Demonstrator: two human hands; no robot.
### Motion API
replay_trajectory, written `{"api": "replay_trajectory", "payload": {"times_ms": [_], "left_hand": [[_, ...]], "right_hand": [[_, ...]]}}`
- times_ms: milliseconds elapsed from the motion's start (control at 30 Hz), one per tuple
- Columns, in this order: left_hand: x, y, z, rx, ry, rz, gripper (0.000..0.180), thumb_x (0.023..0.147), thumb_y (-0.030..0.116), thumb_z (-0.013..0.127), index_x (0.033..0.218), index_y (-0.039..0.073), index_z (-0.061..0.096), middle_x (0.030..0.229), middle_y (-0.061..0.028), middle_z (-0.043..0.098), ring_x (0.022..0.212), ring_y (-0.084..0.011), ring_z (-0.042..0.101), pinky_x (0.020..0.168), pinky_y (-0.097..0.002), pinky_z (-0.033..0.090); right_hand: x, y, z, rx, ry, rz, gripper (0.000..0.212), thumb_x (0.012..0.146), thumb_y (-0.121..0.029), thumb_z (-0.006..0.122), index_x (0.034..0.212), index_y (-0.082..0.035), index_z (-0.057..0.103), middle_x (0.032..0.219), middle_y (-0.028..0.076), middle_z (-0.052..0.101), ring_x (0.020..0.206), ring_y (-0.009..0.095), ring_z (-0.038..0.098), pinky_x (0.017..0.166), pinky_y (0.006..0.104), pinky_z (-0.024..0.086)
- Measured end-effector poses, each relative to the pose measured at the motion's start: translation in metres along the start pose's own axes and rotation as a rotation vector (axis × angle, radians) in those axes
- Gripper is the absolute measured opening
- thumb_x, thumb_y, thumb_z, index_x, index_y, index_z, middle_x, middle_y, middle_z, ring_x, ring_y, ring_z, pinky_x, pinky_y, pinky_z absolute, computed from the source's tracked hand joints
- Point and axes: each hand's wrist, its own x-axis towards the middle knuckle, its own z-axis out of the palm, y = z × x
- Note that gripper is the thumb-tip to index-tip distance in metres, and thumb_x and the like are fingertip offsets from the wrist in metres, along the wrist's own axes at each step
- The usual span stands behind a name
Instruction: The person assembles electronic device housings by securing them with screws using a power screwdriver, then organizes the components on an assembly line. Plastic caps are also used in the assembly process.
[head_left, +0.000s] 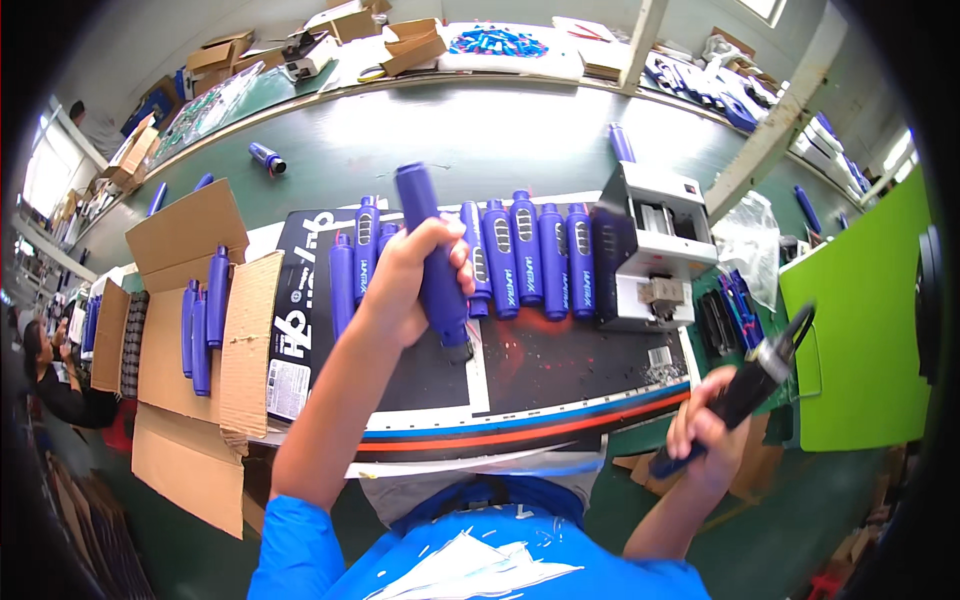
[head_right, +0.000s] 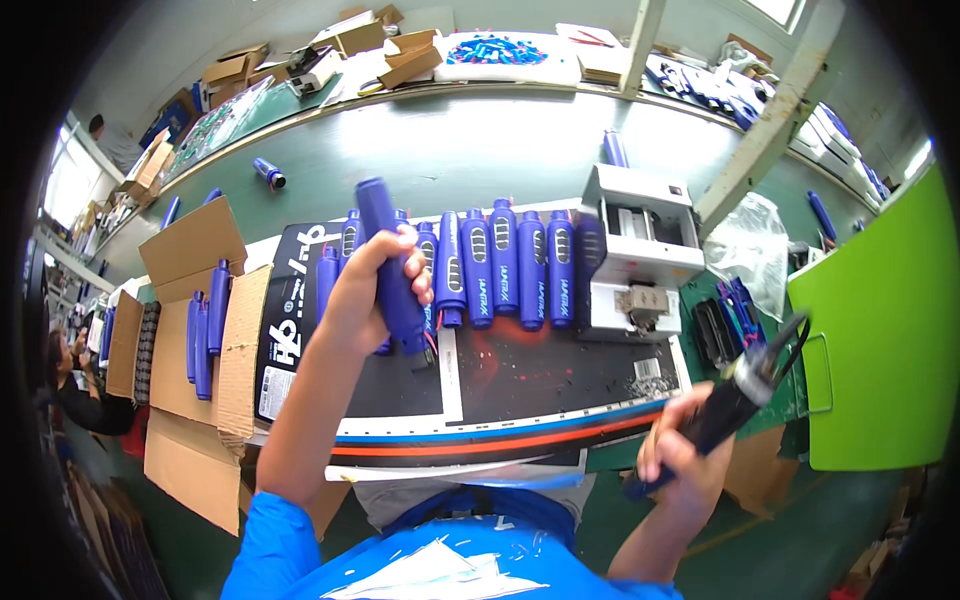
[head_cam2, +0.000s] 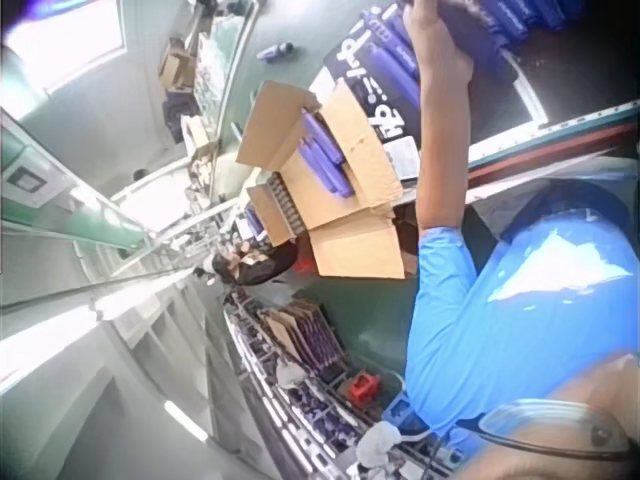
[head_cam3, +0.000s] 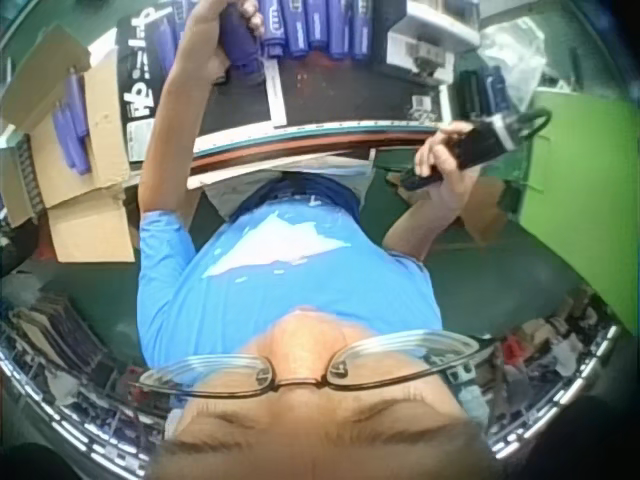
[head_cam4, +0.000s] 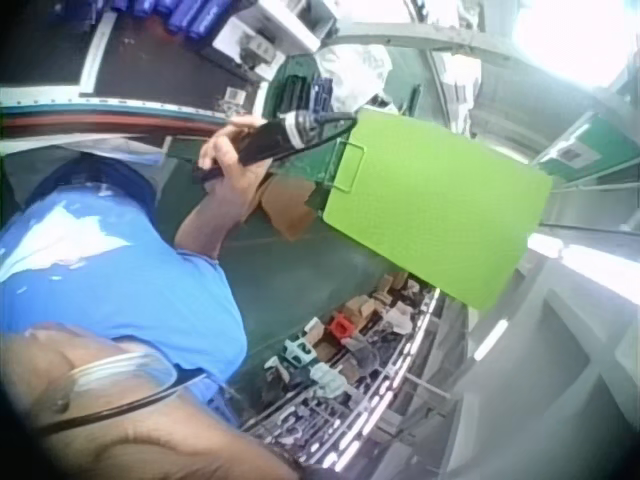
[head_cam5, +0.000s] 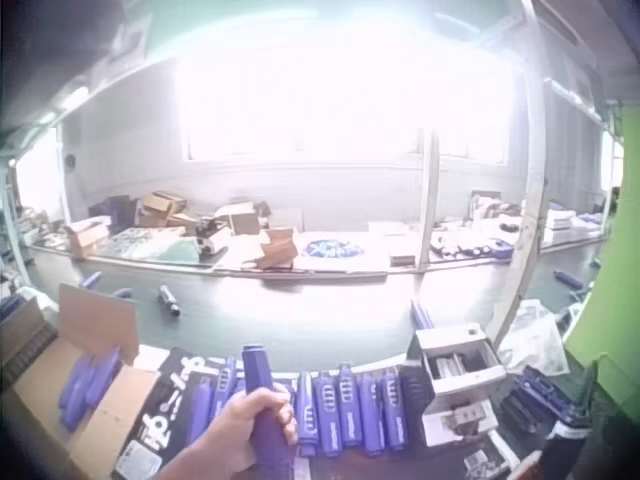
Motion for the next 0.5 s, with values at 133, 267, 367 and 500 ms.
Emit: {"api": "replay_trajectory", "payload": {"times_ms": [133,267,367,500], "left_hand": [[0.076,0.034,-0.016,0.252,0.090,-0.145,0.026,0.082,0.020,0.067,0.094,0.003,0.051,0.075,-0.0078,0.056,0.067,-0.0193,0.060,0.065,-0.0352,0.054],[0.165,0.077,-0.084,0.327,0.168,-0.203,0.027,0.081,0.011,0.061,0.101,-0.002,0.049,0.088,-0.0143,0.059,0.074,-0.0254,0.064,0.070,-0.0383,0.057],[0.217,0.078,-0.110,0.569,0.489,-0.118,0.033,0.080,0.004,0.063,0.109,-0.004,0.049,0.090,-0.0154,0.060,0.073,-0.0253,0.067,0.060,-0.0391,0.058],[0.229,0.091,-0.165,1.380,0.720,0.099,0.048,0.078,0.008,0.072,0.121,-0.004,0.054,0.109,-0.0171,0.063,0.091,-0.0280,0.066,0.074,-0.0437,0.055]], "right_hand": [[-0.043,0.035,-0.027,-0.006,0.082,0.202,0.036,0.074,-0.002,0.069,0.104,0.003,0.049,0.065,0.010,0.052,0.045,0.018,0.055,0.044,0.0321,0.050],[-0.055,0.051,-0.028,0.116,0.084,0.323,0.033,0.075,0.003,0.066,0.104,0.004,0.050,0.063,0.011,0.054,0.047,0.019,0.056,0.045,0.0326,0.050],[-0.056,0.049,-0.032,0.105,0.135,0.315,0.032,0.076,0.003,0.066,0.104,0.004,0.049,0.061,0.011,0.054,0.047,0.019,0.056,0.046,0.0330,0.051],[-0.049,0.050,-0.030,0.177,0.146,0.301,0.033,0.077,0.003,0.065,0.105,0.003,0.048,0.062,0.012,0.054,0.046,0.019,0.056,0.046,0.0332,0.051]]}}
